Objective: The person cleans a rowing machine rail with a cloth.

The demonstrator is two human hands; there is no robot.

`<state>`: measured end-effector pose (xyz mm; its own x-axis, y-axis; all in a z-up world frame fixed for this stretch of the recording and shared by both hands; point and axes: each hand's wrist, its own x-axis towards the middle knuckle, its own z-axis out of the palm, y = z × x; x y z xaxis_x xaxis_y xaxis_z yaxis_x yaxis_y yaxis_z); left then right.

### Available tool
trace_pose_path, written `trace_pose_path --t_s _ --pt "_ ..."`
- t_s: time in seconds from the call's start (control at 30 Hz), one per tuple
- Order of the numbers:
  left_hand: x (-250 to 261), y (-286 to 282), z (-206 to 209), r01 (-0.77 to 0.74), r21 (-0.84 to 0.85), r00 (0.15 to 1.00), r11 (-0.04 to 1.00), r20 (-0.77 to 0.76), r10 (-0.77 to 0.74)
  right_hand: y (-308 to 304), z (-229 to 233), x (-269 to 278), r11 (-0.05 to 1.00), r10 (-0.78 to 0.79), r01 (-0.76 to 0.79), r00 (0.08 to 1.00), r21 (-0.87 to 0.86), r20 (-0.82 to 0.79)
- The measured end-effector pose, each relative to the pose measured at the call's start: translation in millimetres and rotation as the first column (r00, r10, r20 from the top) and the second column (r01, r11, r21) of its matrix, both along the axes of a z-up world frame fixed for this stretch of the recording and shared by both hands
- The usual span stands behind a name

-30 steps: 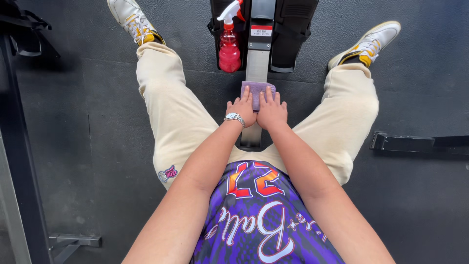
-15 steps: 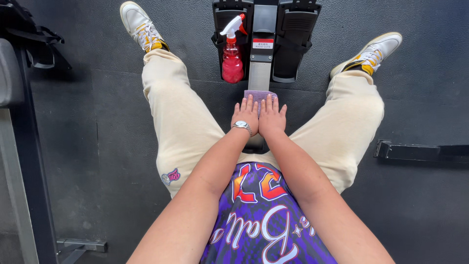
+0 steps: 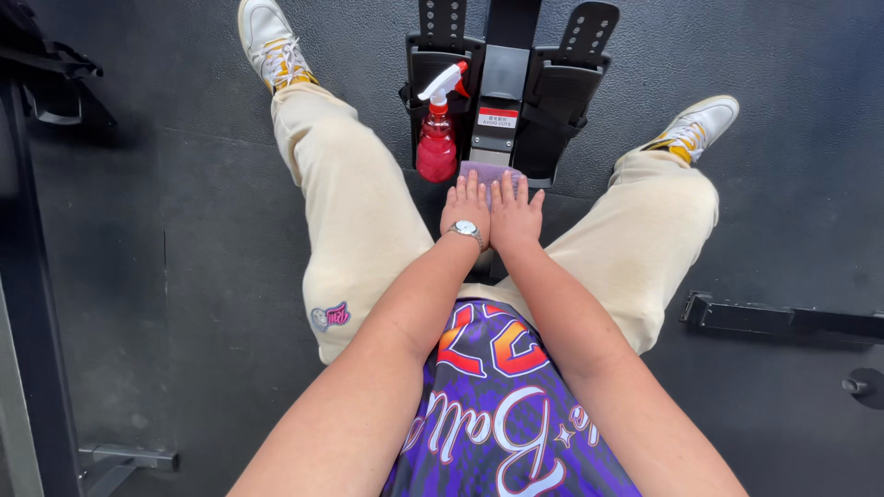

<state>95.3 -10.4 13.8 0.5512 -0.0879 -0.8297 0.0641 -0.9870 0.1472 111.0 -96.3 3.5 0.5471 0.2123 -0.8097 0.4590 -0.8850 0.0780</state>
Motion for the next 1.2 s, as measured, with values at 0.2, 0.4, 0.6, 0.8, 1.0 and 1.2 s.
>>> trace_pose_path --t_s 0.2,0.4,0.6,0.8,1.0,1.2 --pt "33.9 4.9 3.5 -0.008 -0.002 1.0 1.0 0.001 0.008 5.4 5.0 36.6 1.0 -0.025 0.024 1.0 0.017 0.013" --pt "38.6 1.2 12.6 -0.009 0.001 0.999 1.0 -0.033 0.009 -0.6 4.8 39.3 0.999 -0.012 0.011 1.0 0.04 0.019" --pt "15.9 2.9 18.9 -0.003 -0.013 1.0 1.0 -0.021 0.003 -3.5 17.2 14.9 0.998 -0.039 0.037 0.998 0.054 0.038" --pt "-46.8 -2.8 22.4 0.022 -0.025 0.999 0.999 -0.03 -0.022 -12.1 21.3 -46.8 0.997 -0.049 0.047 0.999 0.058 0.021" --pt "-125.7 -9.7 15.5 0.035 -0.041 0.999 0.999 0.022 -0.035 -26.4 20.9 -127.2 0.998 -0.006 0.002 0.997 0.058 0.08" --pt "-175.4 -23.0 10.2 0.079 0.016 0.997 0.997 -0.029 -0.078 -45.9 -14.2 -170.3 0.999 -0.015 0.015 1.0 0.036 0.004"
